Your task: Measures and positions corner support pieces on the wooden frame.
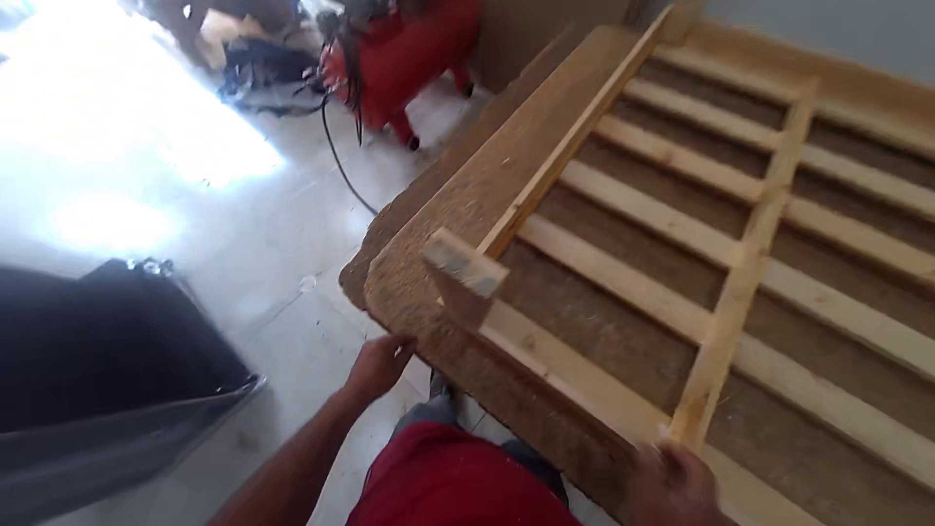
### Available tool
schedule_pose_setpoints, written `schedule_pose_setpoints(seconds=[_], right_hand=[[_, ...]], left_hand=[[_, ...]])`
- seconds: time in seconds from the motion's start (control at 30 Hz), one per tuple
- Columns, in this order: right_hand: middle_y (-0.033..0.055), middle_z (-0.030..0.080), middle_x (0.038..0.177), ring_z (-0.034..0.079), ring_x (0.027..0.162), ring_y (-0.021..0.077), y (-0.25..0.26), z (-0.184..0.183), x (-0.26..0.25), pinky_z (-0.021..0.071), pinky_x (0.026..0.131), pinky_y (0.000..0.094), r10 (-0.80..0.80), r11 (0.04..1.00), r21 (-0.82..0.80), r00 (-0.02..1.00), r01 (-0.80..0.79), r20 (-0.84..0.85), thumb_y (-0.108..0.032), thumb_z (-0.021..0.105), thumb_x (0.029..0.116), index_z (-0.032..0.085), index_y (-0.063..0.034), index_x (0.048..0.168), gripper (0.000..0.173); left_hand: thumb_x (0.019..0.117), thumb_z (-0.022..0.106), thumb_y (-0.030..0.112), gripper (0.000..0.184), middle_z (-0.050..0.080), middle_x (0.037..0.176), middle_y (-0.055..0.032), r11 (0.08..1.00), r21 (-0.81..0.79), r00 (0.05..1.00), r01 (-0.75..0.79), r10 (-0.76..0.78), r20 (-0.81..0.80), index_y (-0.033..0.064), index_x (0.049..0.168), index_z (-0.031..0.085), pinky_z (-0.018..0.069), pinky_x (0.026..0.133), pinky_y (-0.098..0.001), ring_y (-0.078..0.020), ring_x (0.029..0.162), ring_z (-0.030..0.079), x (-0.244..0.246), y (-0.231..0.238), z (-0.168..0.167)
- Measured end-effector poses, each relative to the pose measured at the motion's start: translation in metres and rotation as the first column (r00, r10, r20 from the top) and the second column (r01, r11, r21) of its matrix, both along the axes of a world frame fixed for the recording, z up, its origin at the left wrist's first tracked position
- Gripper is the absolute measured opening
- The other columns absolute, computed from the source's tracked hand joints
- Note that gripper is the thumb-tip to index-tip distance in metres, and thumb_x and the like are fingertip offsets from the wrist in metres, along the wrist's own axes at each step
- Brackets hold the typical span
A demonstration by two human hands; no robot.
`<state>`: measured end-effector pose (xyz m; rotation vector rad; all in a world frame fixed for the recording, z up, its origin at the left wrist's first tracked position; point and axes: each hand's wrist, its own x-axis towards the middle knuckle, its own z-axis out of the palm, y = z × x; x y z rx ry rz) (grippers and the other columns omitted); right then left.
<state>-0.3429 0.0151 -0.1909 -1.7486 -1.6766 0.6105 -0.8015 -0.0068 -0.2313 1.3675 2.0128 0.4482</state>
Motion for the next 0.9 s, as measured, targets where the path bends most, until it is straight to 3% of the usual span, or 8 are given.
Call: schedule_pose_setpoints(seconds=[0.1,0.2,0.27,0.3,0.33,0.43,0.57,0.9], right_hand=[[0.0240,0.066,0.128,0.064,0.120,0.0372,0.050,-0.003,-0.127,0.0542,0.101,0.0537,0.363,0.928,0.033,0.922,-0.370,0.136,-0.038,0.071,0.0932,0.064,0.0034,0.128,0.054],[0.0183,0.061,0.137,0.063,0.122,0.0321,0.082,-0.003,-0.199,0.0541,0.102,0.0530,0.464,0.881,-0.139,0.883,-0.452,0.074,-0.042,0.075,0.0917,0.050,-0.0023,0.144,0.070],[0.0107,0.068,0.125,0.069,0.110,0.0250,0.098,0.001,-0.228,0.0575,0.096,0.0512,0.458,0.845,-0.311,0.889,-0.434,0.002,-0.043,0.080,0.0887,0.053,-0.0101,0.142,0.068],[0.0080,0.072,0.107,0.071,0.094,0.0229,0.103,-0.002,-0.237,0.0597,0.084,0.0513,0.458,0.837,-0.335,0.889,-0.432,-0.002,-0.045,0.080,0.0873,0.061,-0.0118,0.128,0.057],[0.0070,0.072,0.096,0.070,0.085,0.0221,0.104,-0.007,-0.243,0.0593,0.078,0.0517,0.463,0.837,-0.329,0.887,-0.436,0.002,-0.046,0.080,0.0875,0.067,-0.0118,0.119,0.048],[0.0056,0.075,0.101,0.072,0.095,0.0220,0.104,-0.021,-0.250,0.0583,0.085,0.0543,0.468,0.865,-0.272,0.873,-0.421,0.136,-0.048,0.075,0.0916,0.076,-0.0175,0.111,0.036],[0.0137,0.075,0.106,0.071,0.103,0.0340,0.100,-0.026,-0.253,0.0551,0.089,0.0604,0.474,0.872,-0.309,0.815,-0.380,0.335,-0.045,0.067,0.0977,0.077,-0.0122,0.111,0.037],[0.0088,0.076,0.109,0.072,0.105,0.0280,0.104,-0.020,-0.251,0.0554,0.091,0.0586,0.516,0.834,-0.373,0.813,-0.407,0.268,-0.049,0.063,0.1001,0.075,-0.0192,0.120,0.038]], left_hand=[[0.1031,0.062,0.017,0.029,0.072,0.123,-0.0095,0.976,0.144,0.979,-0.161,0.140,0.151,0.0079,0.130,0.066,0.0587,0.099,-0.0450,-0.0189,0.110,0.071,-0.026,0.022,0.001],[0.1018,0.063,0.014,0.035,0.068,0.130,-0.0099,0.965,0.213,0.961,-0.151,0.092,0.263,0.0089,0.136,0.062,0.0583,0.100,-0.0446,-0.0191,0.116,0.069,-0.029,0.044,0.001],[0.1005,0.064,0.013,0.037,0.067,0.134,-0.0090,0.963,0.240,0.950,-0.123,0.044,0.310,0.0097,0.137,0.062,0.0570,0.102,-0.0450,-0.0192,0.120,0.067,-0.022,0.056,0.001],[0.1000,0.065,0.012,0.038,0.066,0.136,-0.0083,0.963,0.242,0.939,-0.116,0.027,0.342,0.0100,0.138,0.062,0.0554,0.105,-0.0451,-0.0190,0.122,0.066,-0.018,0.060,0.001],[0.0994,0.066,0.013,0.038,0.066,0.136,-0.0075,0.965,0.239,0.930,-0.112,0.017,0.368,0.0107,0.137,0.062,0.0544,0.107,-0.0450,-0.0188,0.123,0.065,-0.012,0.064,-0.001],[0.0973,0.069,0.012,0.036,0.068,0.133,-0.0046,0.952,0.278,0.906,-0.128,-0.002,0.423,0.0118,0.134,0.066,0.0541,0.107,-0.0423,-0.0170,0.119,0.067,0.002,0.070,-0.010],[0.0961,0.068,0.008,0.025,0.067,0.137,-0.0053,0.895,0.407,0.891,-0.182,-0.026,0.454,0.0091,0.120,0.074,0.0554,0.104,-0.0389,-0.0148,0.118,0.067,0.010,0.072,-0.025],[0.0927,0.074,0.009,0.013,0.070,0.132,-0.0067,0.835,0.529,0.917,-0.153,-0.080,0.392,0.0101,0.104,0.080,0.0563,0.104,-0.0390,-0.0158,0.120,0.068,0.005,0.076,-0.033]])
